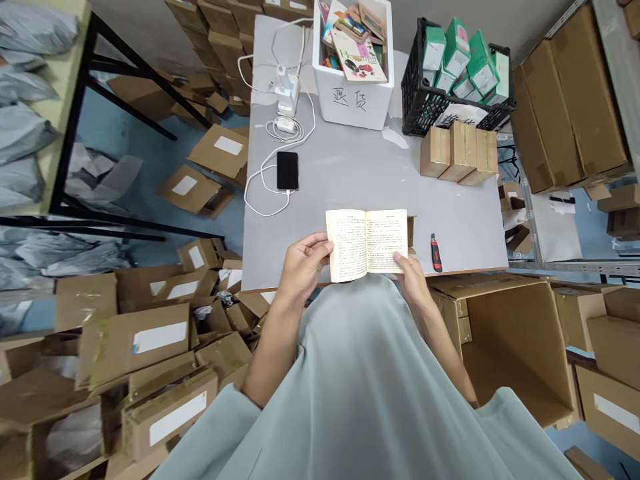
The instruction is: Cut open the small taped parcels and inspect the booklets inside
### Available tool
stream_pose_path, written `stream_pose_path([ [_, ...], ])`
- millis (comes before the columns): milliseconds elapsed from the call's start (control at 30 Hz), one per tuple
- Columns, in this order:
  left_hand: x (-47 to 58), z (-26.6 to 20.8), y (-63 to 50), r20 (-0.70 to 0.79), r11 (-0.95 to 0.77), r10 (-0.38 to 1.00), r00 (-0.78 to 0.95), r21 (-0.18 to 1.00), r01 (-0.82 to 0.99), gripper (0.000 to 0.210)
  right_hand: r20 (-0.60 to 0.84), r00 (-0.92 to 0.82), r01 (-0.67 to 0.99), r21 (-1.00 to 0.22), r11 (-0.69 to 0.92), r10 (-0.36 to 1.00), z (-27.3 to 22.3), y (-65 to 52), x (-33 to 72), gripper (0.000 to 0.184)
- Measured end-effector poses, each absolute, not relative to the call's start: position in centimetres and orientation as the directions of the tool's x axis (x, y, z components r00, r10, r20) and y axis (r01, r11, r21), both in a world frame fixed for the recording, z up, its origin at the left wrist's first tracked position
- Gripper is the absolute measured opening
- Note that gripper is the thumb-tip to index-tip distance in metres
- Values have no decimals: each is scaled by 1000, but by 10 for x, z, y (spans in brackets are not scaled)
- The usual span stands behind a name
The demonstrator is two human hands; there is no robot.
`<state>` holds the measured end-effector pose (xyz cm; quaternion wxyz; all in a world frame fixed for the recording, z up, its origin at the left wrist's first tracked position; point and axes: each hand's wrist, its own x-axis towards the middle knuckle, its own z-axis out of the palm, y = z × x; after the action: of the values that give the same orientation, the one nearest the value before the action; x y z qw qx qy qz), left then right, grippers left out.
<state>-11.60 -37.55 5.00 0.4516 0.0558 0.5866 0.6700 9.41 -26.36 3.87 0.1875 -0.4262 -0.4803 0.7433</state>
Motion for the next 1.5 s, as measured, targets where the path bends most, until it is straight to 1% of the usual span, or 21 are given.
stream_pose_path([
  [133,-120,50,-382,-456,102,688,-565,831,-547,44,-437,-609,167,-887,-431,662,41,-255,100,57],
  [267,-115,52,-383,-439,92,715,-545,831,-548,44,-353,-618,157,-931,-330,702,46,-256,93,56],
  [333,-110,53,-381,-431,88,730,-530,829,-553,45,-309,-634,154,-949,-276,708,50,-259,87,58],
  [467,-100,54,-373,-427,93,753,-501,823,-561,48,-243,-693,143,-969,-201,678,58,-273,72,64],
  [533,-95,55,-370,-436,109,756,-488,819,-563,50,-233,-711,130,-971,-202,664,59,-282,66,67],
  [633,-92,54,-368,-446,129,759,-475,817,-561,50,-259,-700,142,-964,-225,665,58,-289,63,67],
  [733,-99,51,-371,-447,116,733,-513,825,-554,49,-291,-646,163,-956,-245,706,54,-282,68,67],
  [867,-114,46,-378,-464,86,679,-569,819,-567,50,-365,-550,164,-929,-332,751,45,-264,81,70],
  [967,-117,45,-380,-474,91,691,-546,807,-584,52,-377,-561,147,-921,-360,737,43,-258,86,66],
  [1067,-111,46,-380,-478,113,722,-500,794,-597,55,-346,-604,140,-933,-331,718,48,-261,82,62],
  [1233,-101,49,-374,-472,124,740,-480,796,-592,55,-302,-646,181,-953,-243,701,59,-275,70,69],
  [1367,-104,49,-375,-473,122,719,-509,807,-577,55,-292,-643,181,-956,-229,708,57,-278,66,72],
  [1500,-114,45,-382,-477,84,697,-535,796,-600,57,-327,-589,175,-944,-279,739,54,-270,71,70],
])
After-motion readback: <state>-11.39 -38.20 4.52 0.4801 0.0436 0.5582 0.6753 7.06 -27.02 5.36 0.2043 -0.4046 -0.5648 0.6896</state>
